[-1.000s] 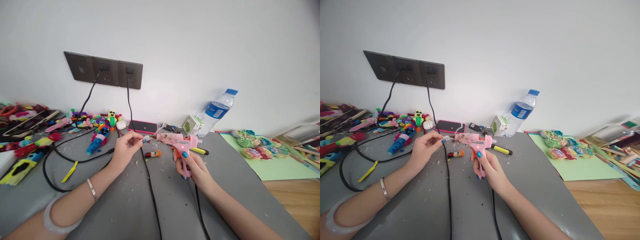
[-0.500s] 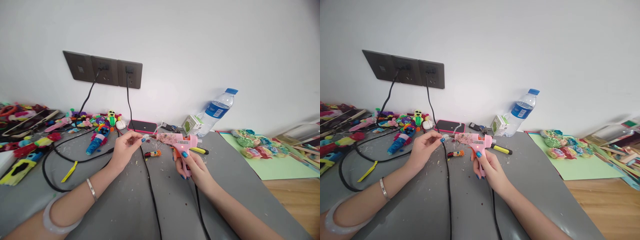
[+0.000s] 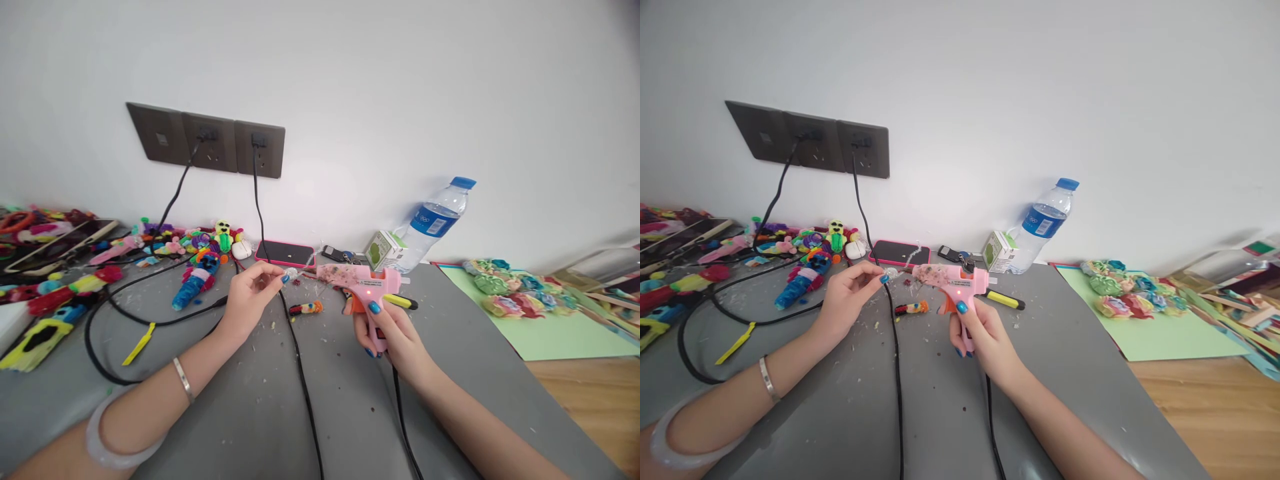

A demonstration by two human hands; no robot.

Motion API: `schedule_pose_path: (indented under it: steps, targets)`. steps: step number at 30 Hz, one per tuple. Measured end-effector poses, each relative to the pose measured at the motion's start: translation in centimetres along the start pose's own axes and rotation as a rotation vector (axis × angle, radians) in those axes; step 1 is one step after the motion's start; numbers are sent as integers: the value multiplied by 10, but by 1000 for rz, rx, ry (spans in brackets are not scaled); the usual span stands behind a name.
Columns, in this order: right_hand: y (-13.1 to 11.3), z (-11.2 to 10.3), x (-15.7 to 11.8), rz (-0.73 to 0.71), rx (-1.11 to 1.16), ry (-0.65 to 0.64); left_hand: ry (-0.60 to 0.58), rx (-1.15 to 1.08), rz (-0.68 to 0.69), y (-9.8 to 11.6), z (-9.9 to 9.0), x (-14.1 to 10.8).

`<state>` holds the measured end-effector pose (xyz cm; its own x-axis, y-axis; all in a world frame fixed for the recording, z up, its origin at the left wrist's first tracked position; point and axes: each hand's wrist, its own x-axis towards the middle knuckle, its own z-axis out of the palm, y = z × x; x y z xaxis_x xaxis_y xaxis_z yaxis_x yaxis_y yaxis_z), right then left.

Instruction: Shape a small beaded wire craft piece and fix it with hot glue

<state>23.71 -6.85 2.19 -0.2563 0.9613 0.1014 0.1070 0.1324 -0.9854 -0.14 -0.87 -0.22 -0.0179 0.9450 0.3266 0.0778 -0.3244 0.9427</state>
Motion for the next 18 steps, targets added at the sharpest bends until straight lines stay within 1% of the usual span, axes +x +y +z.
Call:
schedule_pose_path:
  steps: [2, 5, 8, 10, 12, 14, 15, 18]
  targets:
    - [-3, -4, 0, -19, 8, 52, 3, -6, -20, -1, 0, 1]
    - [-8, -14, 2, -3, 37, 129, 3, -27, -54, -1, 1, 2]
    - [-13, -29, 6, 33, 56, 183, 7, -38, -87, -2, 1, 2]
    - [-17, -43, 10, 29, 38, 216, 10, -43, -105, -2, 1, 3]
    - [-22, -60, 12, 17, -5, 248, 9, -52, -120, -2, 2, 3]
    - [-28, -82, 11, 4, -35, 298, 9, -62, -129, -2, 2, 3]
    - [-30, -94, 10, 20, -39, 311, 7, -68, -130, -2, 2, 3]
    - [-33, -133, 2, 173, -45, 313, 3, -95, -130, 0, 2, 3]
